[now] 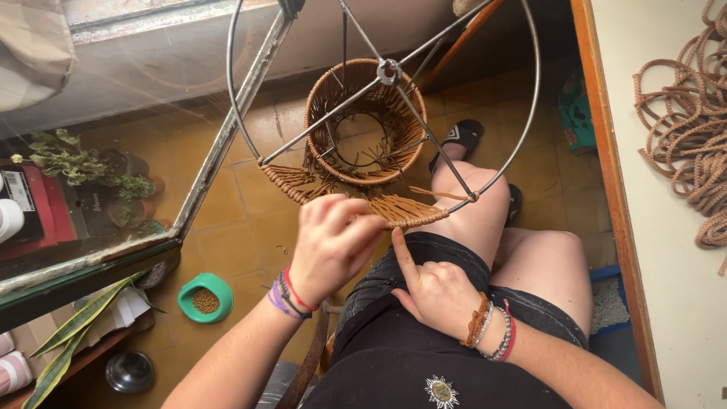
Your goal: Weaving brown cord around a metal lampshade frame to create a decorative pattern
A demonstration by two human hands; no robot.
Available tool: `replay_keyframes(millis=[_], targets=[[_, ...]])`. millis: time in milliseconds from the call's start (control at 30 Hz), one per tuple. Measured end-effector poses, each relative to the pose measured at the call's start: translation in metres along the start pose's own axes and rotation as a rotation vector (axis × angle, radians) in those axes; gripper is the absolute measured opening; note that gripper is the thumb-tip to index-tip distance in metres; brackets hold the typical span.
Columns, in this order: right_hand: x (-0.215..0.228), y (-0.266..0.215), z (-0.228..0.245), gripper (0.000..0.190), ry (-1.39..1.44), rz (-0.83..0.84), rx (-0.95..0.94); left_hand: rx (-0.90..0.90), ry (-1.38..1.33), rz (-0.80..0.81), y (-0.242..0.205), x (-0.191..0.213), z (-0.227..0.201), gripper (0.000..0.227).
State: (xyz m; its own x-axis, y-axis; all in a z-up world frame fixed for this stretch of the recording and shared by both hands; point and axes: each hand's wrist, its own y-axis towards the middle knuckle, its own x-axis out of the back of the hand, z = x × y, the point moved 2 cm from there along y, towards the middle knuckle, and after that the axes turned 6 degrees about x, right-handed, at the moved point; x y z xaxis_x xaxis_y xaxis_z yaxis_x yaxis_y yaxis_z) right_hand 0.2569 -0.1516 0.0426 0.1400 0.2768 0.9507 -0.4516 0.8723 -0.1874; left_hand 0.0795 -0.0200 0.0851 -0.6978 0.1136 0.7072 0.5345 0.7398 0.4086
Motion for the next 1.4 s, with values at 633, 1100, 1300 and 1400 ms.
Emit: replay_keyframes(millis=[633,1100,1300,1400], targets=[[0.003,-0.019,-0.021,0.109,0.067,-0.022,-0.04,-0.179,0.087,0.104,0.011,-0.017,0.008,0.007],[0.01,-0.023,-0.029,0.11,0.144,-0.081,-0.118,-0.153,0.059,0.124,0.01,-0.018,0.006,0.008],[0.015,-0.022,-0.029,0.113,0.289,0.015,-0.189,-0.154,0.068,0.13,0.01,-0.019,0.007,0.007],[0.016,-0.023,-0.031,0.112,0.35,-0.004,-0.177,-0.154,0.065,0.123,0.011,-0.019,0.006,0.007]])
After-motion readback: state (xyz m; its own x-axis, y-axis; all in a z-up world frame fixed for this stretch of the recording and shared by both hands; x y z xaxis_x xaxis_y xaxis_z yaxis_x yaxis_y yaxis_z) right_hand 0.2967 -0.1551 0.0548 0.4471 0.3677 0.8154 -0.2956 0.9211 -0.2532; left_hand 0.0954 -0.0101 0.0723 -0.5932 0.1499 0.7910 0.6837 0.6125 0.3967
